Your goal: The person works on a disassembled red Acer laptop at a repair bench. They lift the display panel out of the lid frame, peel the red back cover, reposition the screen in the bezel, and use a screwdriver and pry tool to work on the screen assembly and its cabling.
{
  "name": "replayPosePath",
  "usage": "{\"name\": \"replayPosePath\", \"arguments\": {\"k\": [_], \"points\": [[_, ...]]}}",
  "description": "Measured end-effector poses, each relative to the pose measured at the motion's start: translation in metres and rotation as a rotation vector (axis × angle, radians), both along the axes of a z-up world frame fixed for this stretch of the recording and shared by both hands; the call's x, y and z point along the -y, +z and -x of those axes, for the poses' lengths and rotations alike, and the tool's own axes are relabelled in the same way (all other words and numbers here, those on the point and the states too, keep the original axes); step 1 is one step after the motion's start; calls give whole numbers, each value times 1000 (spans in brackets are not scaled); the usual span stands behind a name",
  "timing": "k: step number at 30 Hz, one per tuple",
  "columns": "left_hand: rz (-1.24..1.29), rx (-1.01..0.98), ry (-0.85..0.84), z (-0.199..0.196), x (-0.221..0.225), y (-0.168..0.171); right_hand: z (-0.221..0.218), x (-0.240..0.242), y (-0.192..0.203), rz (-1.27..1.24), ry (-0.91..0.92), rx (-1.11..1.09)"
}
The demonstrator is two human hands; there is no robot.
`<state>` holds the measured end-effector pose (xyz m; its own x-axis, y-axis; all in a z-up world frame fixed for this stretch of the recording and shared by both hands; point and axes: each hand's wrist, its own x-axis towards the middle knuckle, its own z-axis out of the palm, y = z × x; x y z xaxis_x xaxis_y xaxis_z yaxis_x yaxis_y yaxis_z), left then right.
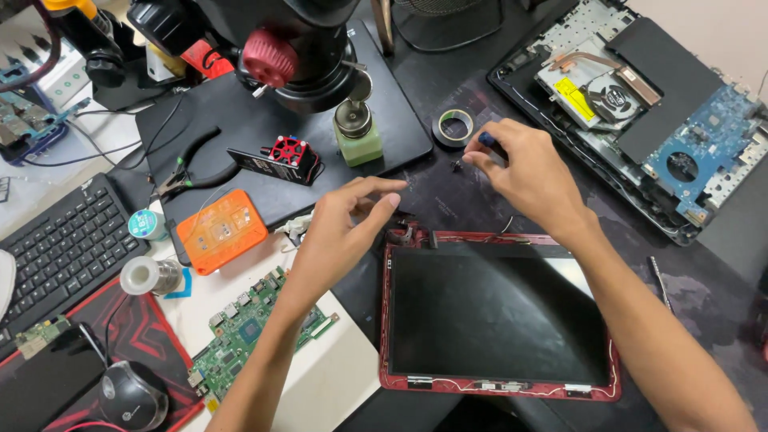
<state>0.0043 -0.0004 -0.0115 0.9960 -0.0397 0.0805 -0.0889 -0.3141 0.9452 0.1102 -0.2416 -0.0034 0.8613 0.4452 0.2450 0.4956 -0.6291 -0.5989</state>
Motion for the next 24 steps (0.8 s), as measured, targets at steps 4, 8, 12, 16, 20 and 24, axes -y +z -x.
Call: {"name": "replayPosePath", "arguments": {"k": [4,8,12,16,20,24], "points": [[-176,93,51,0,1,-1,-3,-2,-17,29,11,19],[-340,78,97,0,4,-8,-8,1,-28,9,29,52],[-365,47,84,-3,2,-18,-10,3,-17,24,18,59],[-348,44,48,-5,1,-27,-4,1,-4,-35,-35,-81],[-408,95,46,-4,2,-32,-1,0,-2,-44,5,-94],[-430,162,40,-7,2,-35,11,-8,8,-36,24,-168]]}}
